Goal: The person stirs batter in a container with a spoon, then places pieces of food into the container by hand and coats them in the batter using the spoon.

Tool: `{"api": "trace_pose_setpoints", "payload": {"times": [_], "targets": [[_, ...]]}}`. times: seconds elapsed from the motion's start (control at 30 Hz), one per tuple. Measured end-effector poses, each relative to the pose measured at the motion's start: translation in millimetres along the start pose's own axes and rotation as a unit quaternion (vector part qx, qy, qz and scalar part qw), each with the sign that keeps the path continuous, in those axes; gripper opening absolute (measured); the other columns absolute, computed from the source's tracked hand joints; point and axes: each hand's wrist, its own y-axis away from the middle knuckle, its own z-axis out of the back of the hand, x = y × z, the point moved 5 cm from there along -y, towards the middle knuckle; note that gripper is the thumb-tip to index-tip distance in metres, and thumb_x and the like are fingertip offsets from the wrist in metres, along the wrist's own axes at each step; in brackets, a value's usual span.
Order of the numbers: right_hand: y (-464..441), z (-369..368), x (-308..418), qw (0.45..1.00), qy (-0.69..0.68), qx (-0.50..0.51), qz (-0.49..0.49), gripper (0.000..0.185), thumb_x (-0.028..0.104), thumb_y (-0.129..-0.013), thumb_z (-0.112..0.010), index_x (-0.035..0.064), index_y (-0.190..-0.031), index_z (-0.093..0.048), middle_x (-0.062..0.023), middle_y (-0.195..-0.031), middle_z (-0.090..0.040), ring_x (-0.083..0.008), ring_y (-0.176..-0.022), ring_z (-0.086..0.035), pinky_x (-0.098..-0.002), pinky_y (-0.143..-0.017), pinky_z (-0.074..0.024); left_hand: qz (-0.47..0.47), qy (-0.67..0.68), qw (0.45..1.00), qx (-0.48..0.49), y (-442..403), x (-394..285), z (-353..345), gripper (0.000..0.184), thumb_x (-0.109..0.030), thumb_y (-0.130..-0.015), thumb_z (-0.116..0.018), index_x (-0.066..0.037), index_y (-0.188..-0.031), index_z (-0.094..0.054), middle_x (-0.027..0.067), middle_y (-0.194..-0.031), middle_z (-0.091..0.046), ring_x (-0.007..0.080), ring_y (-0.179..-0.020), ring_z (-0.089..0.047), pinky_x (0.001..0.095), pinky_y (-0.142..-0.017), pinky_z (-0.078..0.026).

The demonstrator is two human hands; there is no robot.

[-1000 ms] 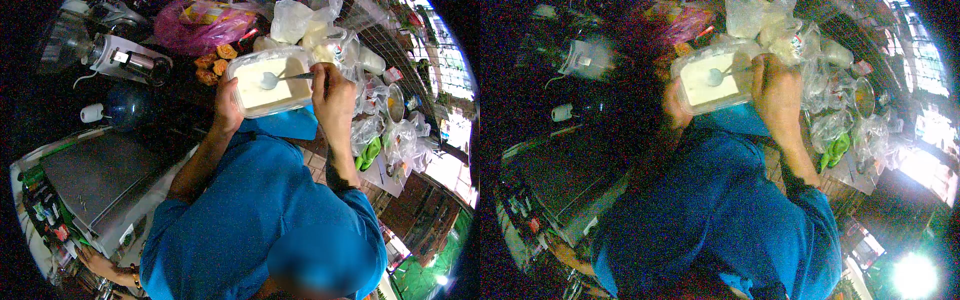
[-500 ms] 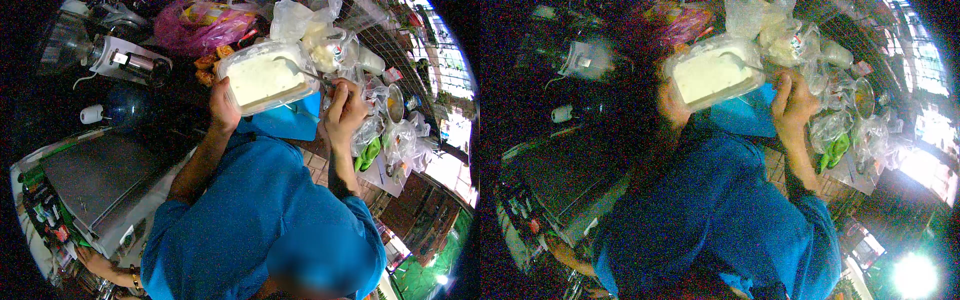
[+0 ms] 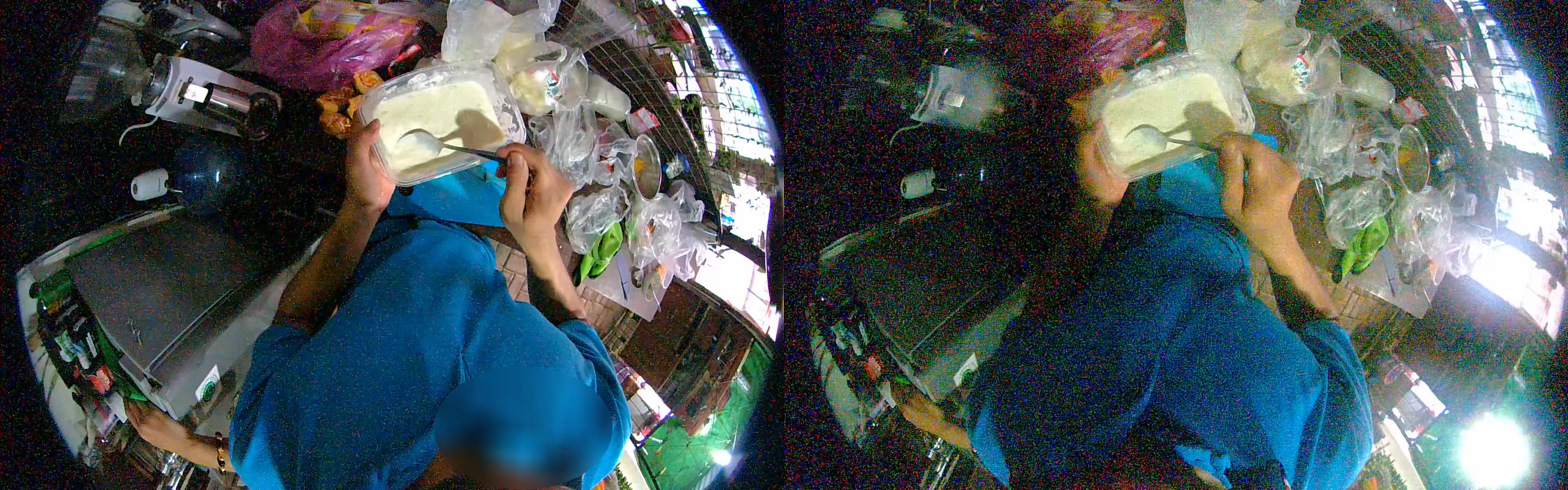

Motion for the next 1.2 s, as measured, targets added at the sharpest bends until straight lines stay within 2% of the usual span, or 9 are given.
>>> {"api": "trace_pose_setpoints", "payload": {"times": [0.13,0.23,0.43,0.53,0.6,0.83,0.97,1.1,1.2], "targets": [[-12,-3,-14,0.986,0.004,0.041,-0.162,0.021,0.014,-0.096,-0.050,-0.0011,-0.088,-0.062,-0.0072,-0.063,-0.061,-0.0102,-0.055,-0.058,-0.0241,-0.050,-0.0437,-0.012,-0.008,1.000,0.004,0,-2,-3,0.052,-0.024,-0.086,-0.048,-0.003,-0.132,-0.040,0.0153,-0.130,-0.050,0.0292,-0.122,-0.048,0.0424,-0.104,-0.037],[-22,-1,-23,0.975,-0.059,0.025,-0.214,0.022,0.015,-0.096,-0.049,-0.0016,-0.089,-0.063,-0.0055,-0.063,-0.061,-0.0085,-0.058,-0.057,-0.0234,-0.052,-0.0430,-0.031,-0.022,0.999,0.027,0,-1,-6,0.052,-0.023,-0.086,-0.046,-0.003,-0.133,-0.038,0.0152,-0.131,-0.049,0.0293,-0.123,-0.046,0.0422,-0.106,-0.035],[-35,2,-3,0.978,-0.082,0.001,-0.194,0.023,0.015,-0.095,-0.050,-0.0010,-0.088,-0.064,-0.0059,-0.063,-0.062,-0.0093,-0.057,-0.057,-0.0240,-0.051,-0.0425,0.010,0.005,1.000,0.015,-1,19,14,0.055,-0.023,-0.086,-0.044,-0.003,-0.136,-0.035,0.0148,-0.133,-0.046,0.0283,-0.125,-0.044,0.0413,-0.107,-0.032],[-41,-3,1,0.984,0.085,0.067,-0.139,0.020,0.014,-0.093,-0.051,-0.0005,-0.089,-0.064,-0.0107,-0.061,-0.062,-0.0134,-0.054,-0.061,-0.0265,-0.051,-0.0442,-0.001,-0.016,1.000,-0.001,0,15,15,0.056,-0.024,-0.086,-0.044,-0.003,-0.137,-0.034,0.0150,-0.133,-0.046,0.0283,-0.125,-0.044,0.0414,-0.108,-0.032],[-41,2,-4,0.985,0.067,0.063,-0.143,0.020,0.014,-0.094,-0.051,-0.0004,-0.088,-0.064,-0.0103,-0.062,-0.063,-0.0134,-0.054,-0.061,-0.0266,-0.051,-0.0446,-0.006,0.001,1.000,0.017,-1,18,21,0.057,-0.025,-0.086,-0.044,-0.003,-0.137,-0.033,0.0154,-0.134,-0.045,0.0285,-0.126,-0.044,0.0417,-0.108,-0.032],[-33,22,-13,0.991,0.105,-0.075,-0.038,0.019,0.012,-0.094,-0.049,-0.0001,-0.091,-0.064,-0.0091,-0.067,-0.065,-0.0117,-0.059,-0.062,-0.0250,-0.054,-0.0459,-0.024,-0.011,1.000,0.003,4,12,13,0.059,-0.026,-0.085,-0.046,-0.002,-0.138,-0.032,0.0160,-0.135,-0.045,0.0285,-0.127,-0.042,0.0411,-0.108,-0.031],[-14,9,-35,0.990,0.070,-0.073,-0.096,0.020,0.013,-0.095,-0.048,-0.0001,-0.091,-0.063,-0.0073,-0.064,-0.062,-0.0096,-0.056,-0.057,-0.0236,-0.051,-0.0430,-0.060,-0.012,0.998,0.015,-3,9,12,0.057,-0.024,-0.085,-0.047,-0.003,-0.137,-0.034,0.0157,-0.134,-0.045,0.0281,-0.126,-0.043,0.0407,-0.107,-0.031],[3,-12,-29,0.981,-0.091,-0.051,-0.165,0.022,0.016,-0.097,-0.048,0.0002,-0.091,-0.062,-0.0024,-0.060,-0.057,-0.0066,-0.053,-0.051,-0.0211,-0.048,-0.0377,-0.099,-0.031,0.994,-0.037,-4,2,6,0.052,-0.022,-0.084,-0.048,-0.004,-0.132,-0.039,0.0150,-0.131,-0.048,0.0273,-0.123,-0.045,0.0407,-0.106,-0.033],[3,-21,-31,0.961,-0.153,-0.014,-0.231,0.022,0.018,-0.097,-0.045,0.0035,-0.090,-0.061,-0.0045,-0.063,-0.060,-0.0092,-0.053,-0.051,-0.0266,-0.049,-0.0414,-0.043,0.010,0.998,-0.037,-6,5,10,0.050,-0.021,-0.084,-0.049,-0.004,-0.130,-0.040,0.0142,-0.128,-0.050,0.0270,-0.121,-0.047,0.0404,-0.105,-0.034]]}}
